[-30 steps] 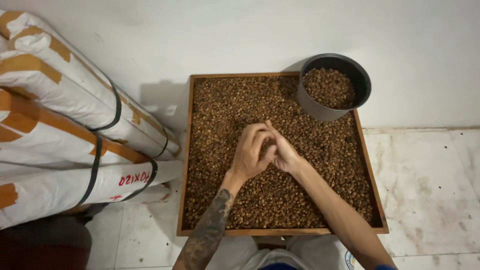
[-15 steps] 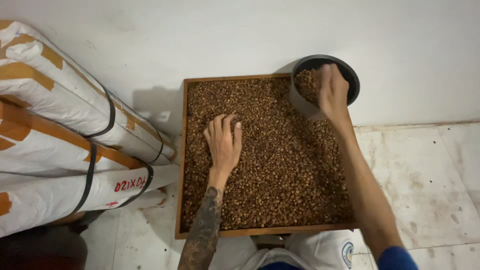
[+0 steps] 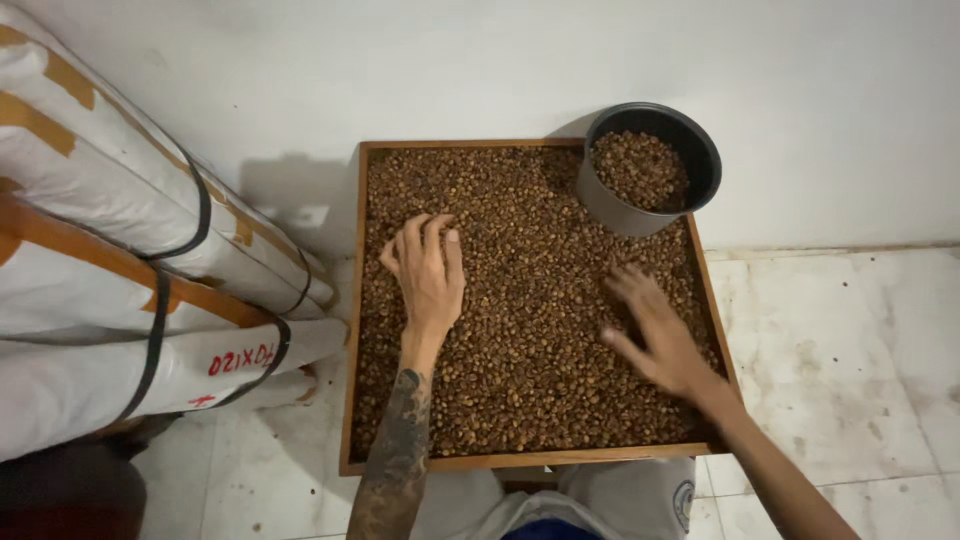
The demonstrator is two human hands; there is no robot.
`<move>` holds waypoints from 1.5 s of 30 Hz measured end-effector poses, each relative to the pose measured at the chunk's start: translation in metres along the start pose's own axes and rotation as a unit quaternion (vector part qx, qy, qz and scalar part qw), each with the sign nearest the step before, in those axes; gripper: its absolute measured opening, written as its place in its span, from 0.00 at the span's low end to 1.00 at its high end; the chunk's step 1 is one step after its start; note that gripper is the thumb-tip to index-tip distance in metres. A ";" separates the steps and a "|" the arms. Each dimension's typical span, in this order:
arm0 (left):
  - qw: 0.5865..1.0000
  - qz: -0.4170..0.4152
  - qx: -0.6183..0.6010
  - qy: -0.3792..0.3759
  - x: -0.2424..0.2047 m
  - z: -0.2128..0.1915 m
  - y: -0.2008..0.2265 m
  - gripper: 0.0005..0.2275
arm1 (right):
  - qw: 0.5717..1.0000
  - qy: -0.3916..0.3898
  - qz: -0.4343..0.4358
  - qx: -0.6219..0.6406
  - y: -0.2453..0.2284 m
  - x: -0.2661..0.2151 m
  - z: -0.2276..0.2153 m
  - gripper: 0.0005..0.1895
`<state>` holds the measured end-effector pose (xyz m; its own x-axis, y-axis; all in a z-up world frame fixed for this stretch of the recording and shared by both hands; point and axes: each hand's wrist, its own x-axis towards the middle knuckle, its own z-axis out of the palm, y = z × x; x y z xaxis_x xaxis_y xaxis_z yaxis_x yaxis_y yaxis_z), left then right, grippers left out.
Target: The person sits and sorts cocoa beans in a wooden tray by hand, picking out specific beans and placing them into a metal bucket. They repeatedly sift through the beans with both hands to separate them.
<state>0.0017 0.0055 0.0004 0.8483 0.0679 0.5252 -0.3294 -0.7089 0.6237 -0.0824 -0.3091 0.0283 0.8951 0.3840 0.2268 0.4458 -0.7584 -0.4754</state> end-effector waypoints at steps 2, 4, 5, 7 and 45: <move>1.000 0.000 -0.002 0.003 0.000 0.003 -0.001 0.16 | 0.999 -0.030 -0.013 0.020 -0.013 -0.010 0.012 0.35; 1.000 -0.001 -0.001 0.005 -0.002 0.004 -0.002 0.18 | 0.997 -0.061 -0.026 0.043 -0.034 -0.012 0.022 0.37; 1.000 -0.005 -0.009 -0.005 -0.001 0.003 -0.003 0.18 | 0.993 -0.097 -0.049 0.042 -0.048 -0.007 0.026 0.40; 1.000 -0.008 -0.014 -0.013 -0.002 0.001 -0.004 0.18 | 0.987 -0.133 -0.074 0.043 -0.070 0.005 0.041 0.42; 0.927 0.171 0.094 -0.321 0.035 0.111 0.039 0.43 | 0.997 0.074 -0.037 0.013 -0.001 -0.010 0.021 0.30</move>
<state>0.0646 -0.0975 -0.0205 0.7995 -0.5720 0.1835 -0.5975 -0.7257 0.3412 -0.0919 -0.3007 0.0085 0.8523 0.3556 0.3835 0.5121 -0.7164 -0.4739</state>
